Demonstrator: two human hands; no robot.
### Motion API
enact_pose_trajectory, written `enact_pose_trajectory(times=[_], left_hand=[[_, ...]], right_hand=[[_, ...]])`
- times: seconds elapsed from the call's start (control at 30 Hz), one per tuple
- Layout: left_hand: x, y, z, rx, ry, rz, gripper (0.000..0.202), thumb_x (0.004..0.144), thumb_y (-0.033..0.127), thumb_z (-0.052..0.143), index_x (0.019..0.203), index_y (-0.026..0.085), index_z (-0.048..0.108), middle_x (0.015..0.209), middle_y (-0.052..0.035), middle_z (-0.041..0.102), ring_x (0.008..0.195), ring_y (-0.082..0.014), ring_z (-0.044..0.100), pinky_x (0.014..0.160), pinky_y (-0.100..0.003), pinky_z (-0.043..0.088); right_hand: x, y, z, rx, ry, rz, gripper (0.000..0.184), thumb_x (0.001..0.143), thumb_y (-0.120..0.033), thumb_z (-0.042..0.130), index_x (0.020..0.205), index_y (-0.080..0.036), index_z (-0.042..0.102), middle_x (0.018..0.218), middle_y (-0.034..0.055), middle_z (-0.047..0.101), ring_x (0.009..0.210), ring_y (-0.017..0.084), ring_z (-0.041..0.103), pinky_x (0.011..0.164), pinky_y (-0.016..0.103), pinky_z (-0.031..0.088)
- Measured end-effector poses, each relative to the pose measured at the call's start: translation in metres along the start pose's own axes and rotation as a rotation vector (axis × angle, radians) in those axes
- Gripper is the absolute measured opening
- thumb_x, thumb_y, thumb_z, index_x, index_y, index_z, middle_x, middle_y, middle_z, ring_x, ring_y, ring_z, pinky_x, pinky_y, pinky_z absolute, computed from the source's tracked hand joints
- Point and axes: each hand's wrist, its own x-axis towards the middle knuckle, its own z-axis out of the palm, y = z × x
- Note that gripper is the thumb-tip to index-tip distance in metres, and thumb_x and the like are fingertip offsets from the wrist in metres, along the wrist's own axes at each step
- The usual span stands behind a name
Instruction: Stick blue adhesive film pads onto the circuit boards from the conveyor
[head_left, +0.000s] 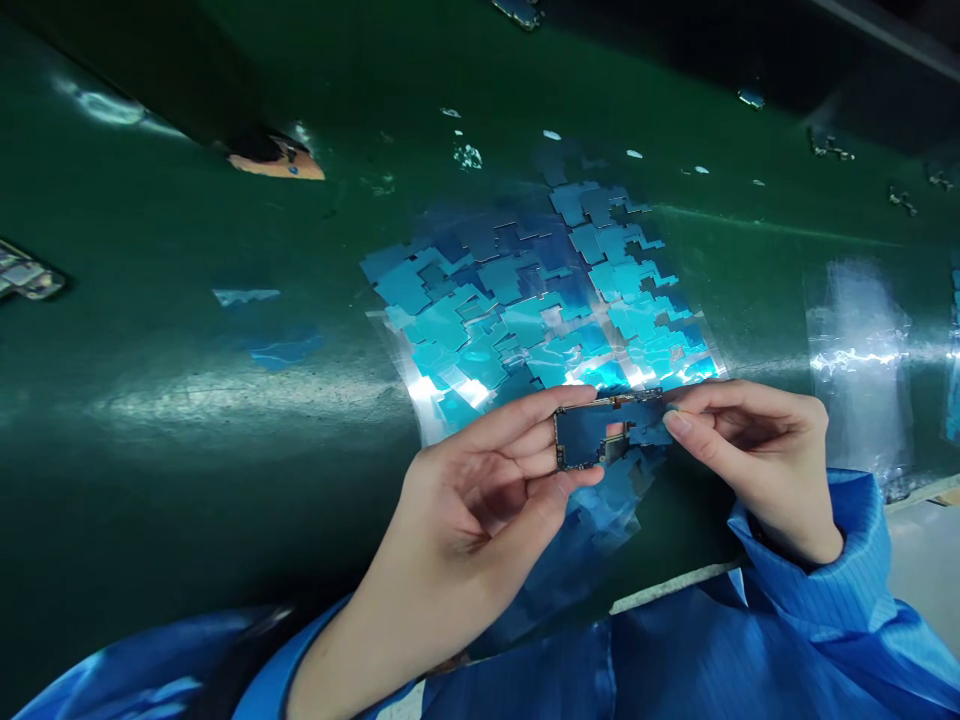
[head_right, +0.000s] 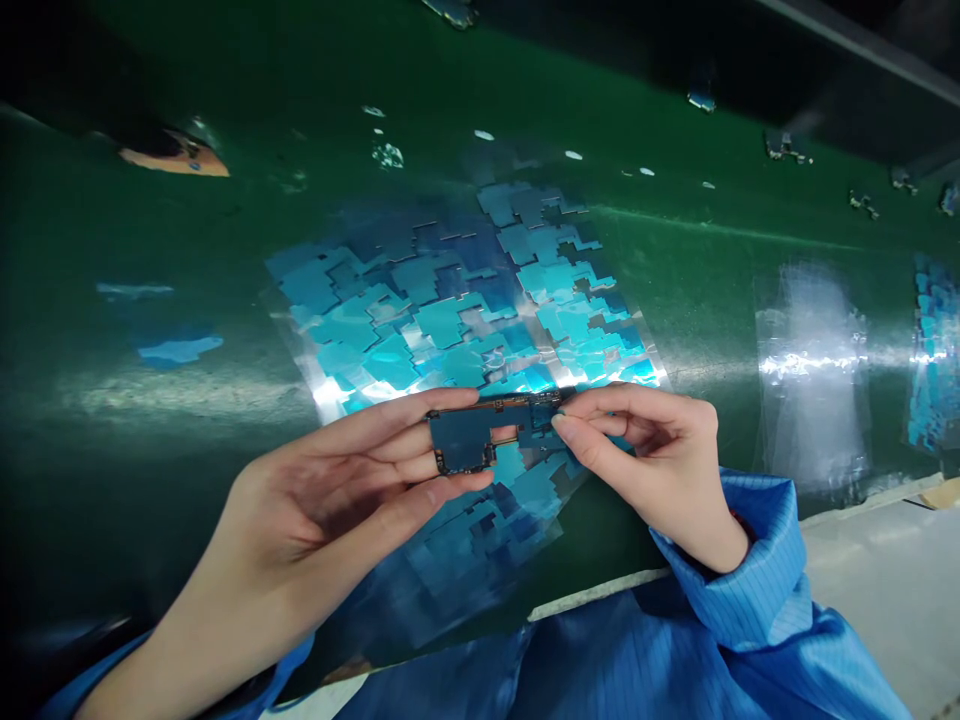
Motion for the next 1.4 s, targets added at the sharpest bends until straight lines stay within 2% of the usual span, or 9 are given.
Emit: enact_pose_trajectory(times=[0.3, 0.53, 0.73, 0.83, 0.97, 1.13, 1.27, 1.33, 1.4], left_hand=[[0.0, -0.001, 0.001, -0.017, 0.024, -0.002, 0.031, 0.071, 0.017, 0.072, 0.099, 0.03, 0.076, 0.08, -0.0003, 0.078, 0.073, -0.0203, 0.076, 0.074, -0.026, 0.062], [0.001, -0.001, 0.0, -0.011, 0.023, -0.016, 0.033, 0.07, 0.017, 0.073, 0.101, 0.027, 0.075, 0.082, -0.0009, 0.079, 0.074, -0.0211, 0.076, 0.073, -0.028, 0.063], [0.005, -0.005, 0.002, -0.07, -0.011, 0.002, 0.028, 0.073, 0.017, 0.073, 0.1, 0.026, 0.074, 0.073, 0.0034, 0.077, 0.074, -0.0178, 0.076, 0.072, -0.023, 0.062], [0.006, -0.007, 0.002, -0.089, -0.021, 0.01, 0.026, 0.074, 0.017, 0.074, 0.098, 0.027, 0.074, 0.078, 0.0035, 0.079, 0.077, -0.0173, 0.076, 0.071, -0.02, 0.062], [0.006, -0.007, 0.002, -0.068, -0.003, 0.01, 0.024, 0.074, 0.018, 0.074, 0.096, 0.027, 0.074, 0.085, 0.0024, 0.08, 0.071, -0.0163, 0.076, 0.07, -0.021, 0.062], [0.006, -0.009, 0.002, -0.015, 0.021, 0.012, 0.024, 0.073, 0.019, 0.076, 0.096, 0.025, 0.074, 0.074, 0.0032, 0.078, 0.065, -0.0164, 0.074, 0.069, -0.023, 0.063], [0.006, -0.011, 0.003, -0.001, 0.08, 0.02, 0.027, 0.071, 0.02, 0.078, 0.097, 0.027, 0.075, 0.048, 0.009, 0.064, 0.058, -0.0147, 0.072, 0.068, -0.023, 0.062], [0.006, -0.011, 0.003, -0.005, 0.102, 0.014, 0.026, 0.071, 0.021, 0.079, 0.096, 0.026, 0.076, 0.05, 0.0081, 0.066, 0.057, -0.0146, 0.072, 0.065, -0.02, 0.061], [0.006, -0.011, 0.004, -0.014, 0.123, 0.011, 0.021, 0.07, 0.022, 0.08, 0.091, 0.025, 0.077, 0.06, 0.0051, 0.073, 0.06, -0.0149, 0.073, 0.062, -0.019, 0.061]], right_hand=[[0.001, 0.0, 0.001, 0.027, -0.023, -0.016, 0.016, 0.071, -0.007, 0.075, 0.076, -0.023, 0.074, 0.069, -0.0046, 0.073, 0.057, 0.007, 0.066, 0.055, 0.013, 0.058], [0.001, 0.0, 0.001, 0.022, -0.018, -0.017, 0.016, 0.071, -0.007, 0.075, 0.075, -0.023, 0.074, 0.069, -0.0048, 0.073, 0.058, 0.008, 0.067, 0.056, 0.014, 0.058], [0.0, 0.0, 0.0, 0.023, -0.031, 0.004, 0.015, 0.072, -0.008, 0.075, 0.076, -0.022, 0.074, 0.07, -0.0037, 0.074, 0.06, 0.01, 0.069, 0.058, 0.015, 0.061], [0.0, 0.0, 0.0, 0.024, -0.041, 0.013, 0.014, 0.072, -0.009, 0.075, 0.076, -0.022, 0.074, 0.07, -0.0038, 0.073, 0.06, 0.01, 0.069, 0.059, 0.015, 0.061], [0.0, 0.001, 0.001, 0.039, -0.039, 0.017, 0.013, 0.072, -0.009, 0.075, 0.077, -0.022, 0.074, 0.07, -0.0036, 0.074, 0.061, 0.01, 0.07, 0.06, 0.015, 0.061], [0.0, 0.0, 0.002, 0.052, -0.045, 0.026, 0.012, 0.071, -0.009, 0.076, 0.076, -0.021, 0.074, 0.069, -0.003, 0.074, 0.06, 0.01, 0.07, 0.061, 0.016, 0.061], [-0.001, -0.001, 0.004, 0.052, -0.049, 0.018, 0.011, 0.071, -0.01, 0.075, 0.076, -0.02, 0.074, 0.069, -0.0026, 0.073, 0.06, 0.01, 0.07, 0.061, 0.017, 0.061], [-0.002, 0.0, 0.006, 0.033, -0.051, -0.006, 0.01, 0.072, -0.011, 0.075, 0.076, -0.02, 0.073, 0.07, -0.0023, 0.073, 0.06, 0.01, 0.069, 0.06, 0.018, 0.061], [-0.004, 0.002, 0.008, -0.003, -0.055, -0.052, 0.008, 0.073, -0.012, 0.074, 0.076, -0.019, 0.072, 0.071, -0.0018, 0.073, 0.06, 0.01, 0.068, 0.059, 0.019, 0.06]])
